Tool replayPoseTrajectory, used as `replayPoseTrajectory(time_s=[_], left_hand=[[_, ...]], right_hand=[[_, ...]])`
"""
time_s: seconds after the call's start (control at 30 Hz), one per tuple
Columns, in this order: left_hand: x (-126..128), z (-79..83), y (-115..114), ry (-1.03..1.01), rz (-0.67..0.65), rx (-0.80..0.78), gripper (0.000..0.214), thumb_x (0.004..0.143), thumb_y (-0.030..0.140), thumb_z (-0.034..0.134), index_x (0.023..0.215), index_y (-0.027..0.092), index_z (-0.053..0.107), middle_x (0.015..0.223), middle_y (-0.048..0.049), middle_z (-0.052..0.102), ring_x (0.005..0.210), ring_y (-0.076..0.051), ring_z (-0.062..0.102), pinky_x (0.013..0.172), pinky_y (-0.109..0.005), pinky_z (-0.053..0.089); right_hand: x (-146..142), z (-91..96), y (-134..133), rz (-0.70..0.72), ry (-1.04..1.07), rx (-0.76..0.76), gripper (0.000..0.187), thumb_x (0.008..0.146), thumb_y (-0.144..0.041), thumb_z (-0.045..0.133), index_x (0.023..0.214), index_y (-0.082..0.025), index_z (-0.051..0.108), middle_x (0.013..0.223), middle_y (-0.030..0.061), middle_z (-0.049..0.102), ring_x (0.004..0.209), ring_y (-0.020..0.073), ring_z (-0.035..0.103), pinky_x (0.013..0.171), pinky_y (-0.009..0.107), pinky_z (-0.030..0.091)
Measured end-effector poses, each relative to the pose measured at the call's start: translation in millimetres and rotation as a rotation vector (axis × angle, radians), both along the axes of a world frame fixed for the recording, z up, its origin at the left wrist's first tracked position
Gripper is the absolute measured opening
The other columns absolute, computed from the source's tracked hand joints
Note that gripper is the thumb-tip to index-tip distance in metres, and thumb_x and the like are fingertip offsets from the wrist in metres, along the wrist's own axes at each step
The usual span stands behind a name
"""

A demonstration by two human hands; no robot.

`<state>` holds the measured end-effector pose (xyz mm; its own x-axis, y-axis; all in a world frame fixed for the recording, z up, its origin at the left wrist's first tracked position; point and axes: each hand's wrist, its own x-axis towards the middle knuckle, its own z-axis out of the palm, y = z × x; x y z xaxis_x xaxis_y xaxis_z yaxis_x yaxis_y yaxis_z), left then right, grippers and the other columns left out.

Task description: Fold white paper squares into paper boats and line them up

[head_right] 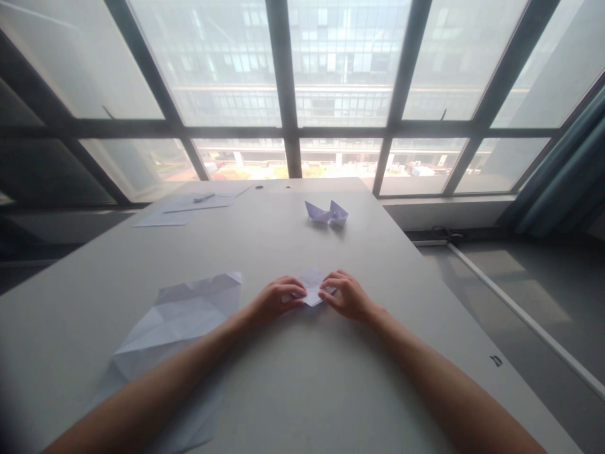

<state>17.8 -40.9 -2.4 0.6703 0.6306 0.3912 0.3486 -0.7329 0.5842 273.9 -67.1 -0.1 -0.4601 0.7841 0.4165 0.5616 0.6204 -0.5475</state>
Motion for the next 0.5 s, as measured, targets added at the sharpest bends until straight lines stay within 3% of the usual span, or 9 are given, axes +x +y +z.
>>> replayPoseTrajectory(time_s=[0.2,0.5], left_hand=[[-1.8,-3.4,1.7,0.023,0.019,-0.006,0.021,0.087,0.038,0.071,0.099,0.021,0.074,0.102,-0.0073,0.072,0.096,-0.021,0.065,0.090,-0.032,0.050],[-1.8,-1.6,0.1,-0.035,0.049,-0.036,0.022,0.091,0.037,0.065,0.103,0.021,0.073,0.107,-0.0084,0.068,0.095,-0.020,0.065,0.088,-0.031,0.051]], right_hand=[[0.3,-7.0,2.6,-0.027,0.031,-0.030,0.044,0.069,0.003,0.051,0.098,-0.023,0.071,0.101,0.0037,0.071,0.100,0.0216,0.060,0.092,0.035,0.047],[0.3,-0.5,-0.4,-0.016,0.003,-0.027,0.045,0.067,0.000,0.054,0.103,-0.023,0.067,0.098,0.0044,0.067,0.096,0.0223,0.059,0.089,0.034,0.047]])
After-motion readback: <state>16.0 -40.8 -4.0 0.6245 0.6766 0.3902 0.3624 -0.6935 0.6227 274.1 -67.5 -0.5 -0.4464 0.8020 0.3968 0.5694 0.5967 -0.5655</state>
